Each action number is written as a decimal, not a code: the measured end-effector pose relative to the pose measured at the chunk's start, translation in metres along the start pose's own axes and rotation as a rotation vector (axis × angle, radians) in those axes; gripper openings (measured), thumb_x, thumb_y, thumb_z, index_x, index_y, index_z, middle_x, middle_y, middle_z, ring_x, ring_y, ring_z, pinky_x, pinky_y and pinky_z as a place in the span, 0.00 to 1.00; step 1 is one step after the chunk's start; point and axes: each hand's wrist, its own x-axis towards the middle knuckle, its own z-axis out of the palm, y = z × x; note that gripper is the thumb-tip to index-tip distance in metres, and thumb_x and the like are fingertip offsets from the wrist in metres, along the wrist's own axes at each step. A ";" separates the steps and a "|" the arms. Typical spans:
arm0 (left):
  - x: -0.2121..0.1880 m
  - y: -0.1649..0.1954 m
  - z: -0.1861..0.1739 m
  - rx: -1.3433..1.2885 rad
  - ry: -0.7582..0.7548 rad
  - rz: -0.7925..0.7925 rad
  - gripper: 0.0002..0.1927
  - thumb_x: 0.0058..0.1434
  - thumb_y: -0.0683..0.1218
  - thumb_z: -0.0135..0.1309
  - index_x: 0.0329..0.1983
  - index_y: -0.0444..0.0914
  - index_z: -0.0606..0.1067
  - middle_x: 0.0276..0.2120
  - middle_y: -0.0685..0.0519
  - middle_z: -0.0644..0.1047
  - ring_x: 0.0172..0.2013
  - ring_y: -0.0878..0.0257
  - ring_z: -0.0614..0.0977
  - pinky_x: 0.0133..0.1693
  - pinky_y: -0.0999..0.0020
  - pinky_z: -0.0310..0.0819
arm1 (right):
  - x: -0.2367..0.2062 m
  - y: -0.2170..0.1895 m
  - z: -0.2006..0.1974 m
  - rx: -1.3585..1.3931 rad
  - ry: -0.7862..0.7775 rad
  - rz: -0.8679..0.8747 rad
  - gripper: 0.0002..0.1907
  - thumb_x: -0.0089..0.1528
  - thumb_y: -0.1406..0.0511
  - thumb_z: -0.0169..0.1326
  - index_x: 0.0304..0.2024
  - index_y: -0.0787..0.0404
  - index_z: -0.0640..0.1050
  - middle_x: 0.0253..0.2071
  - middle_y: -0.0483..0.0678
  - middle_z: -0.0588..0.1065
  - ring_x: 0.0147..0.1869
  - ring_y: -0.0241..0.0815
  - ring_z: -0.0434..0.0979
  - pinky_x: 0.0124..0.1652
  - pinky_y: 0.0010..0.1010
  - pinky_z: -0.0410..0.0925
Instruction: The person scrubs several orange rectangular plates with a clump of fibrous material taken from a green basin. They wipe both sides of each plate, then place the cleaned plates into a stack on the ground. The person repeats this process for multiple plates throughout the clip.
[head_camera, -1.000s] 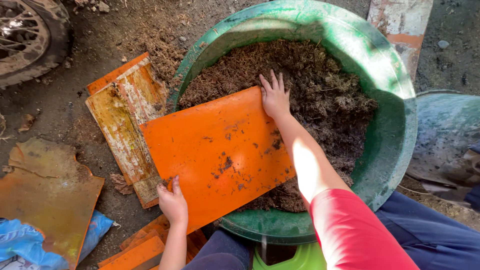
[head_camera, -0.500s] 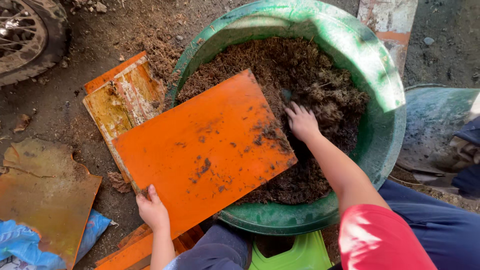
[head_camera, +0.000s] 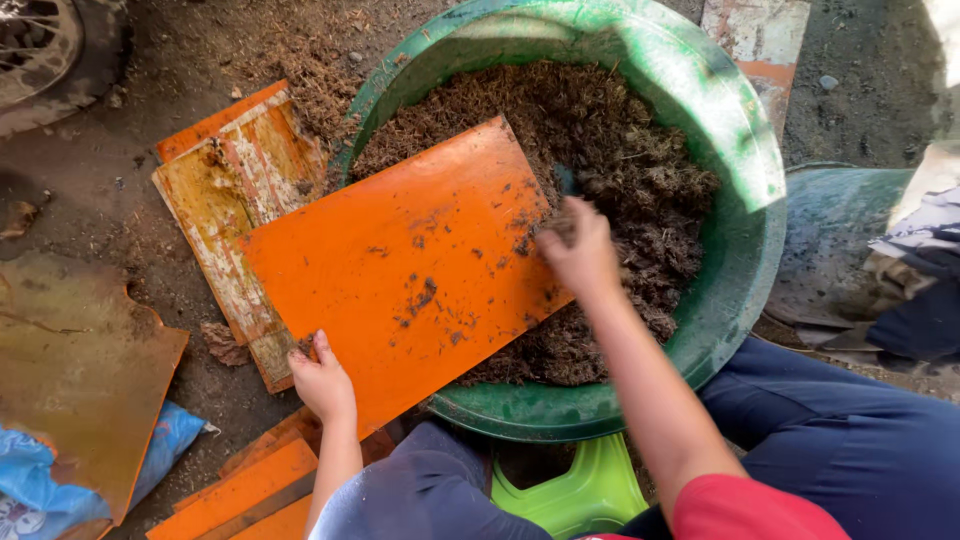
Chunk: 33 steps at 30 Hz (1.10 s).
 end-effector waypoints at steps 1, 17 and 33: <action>0.001 0.000 0.004 0.017 0.010 0.021 0.29 0.73 0.60 0.52 0.50 0.25 0.70 0.46 0.33 0.79 0.49 0.40 0.80 0.49 0.51 0.73 | -0.019 -0.014 0.019 -0.042 0.026 -0.104 0.45 0.60 0.54 0.59 0.75 0.52 0.54 0.73 0.59 0.53 0.74 0.59 0.57 0.67 0.57 0.58; 0.001 0.025 0.008 0.050 -0.001 0.163 0.24 0.73 0.57 0.51 0.48 0.29 0.71 0.43 0.35 0.80 0.44 0.38 0.80 0.43 0.50 0.73 | 0.051 0.040 0.126 -0.166 0.360 -0.102 0.25 0.73 0.53 0.36 0.74 0.38 0.60 0.80 0.55 0.44 0.80 0.70 0.41 0.67 0.75 0.44; -0.001 0.034 0.018 0.120 -0.027 0.225 0.27 0.72 0.57 0.50 0.51 0.26 0.70 0.49 0.30 0.78 0.49 0.36 0.79 0.47 0.48 0.74 | 0.127 -0.018 0.079 -0.468 0.050 -0.225 0.28 0.73 0.48 0.30 0.76 0.34 0.50 0.80 0.54 0.38 0.81 0.64 0.28 0.67 0.73 0.26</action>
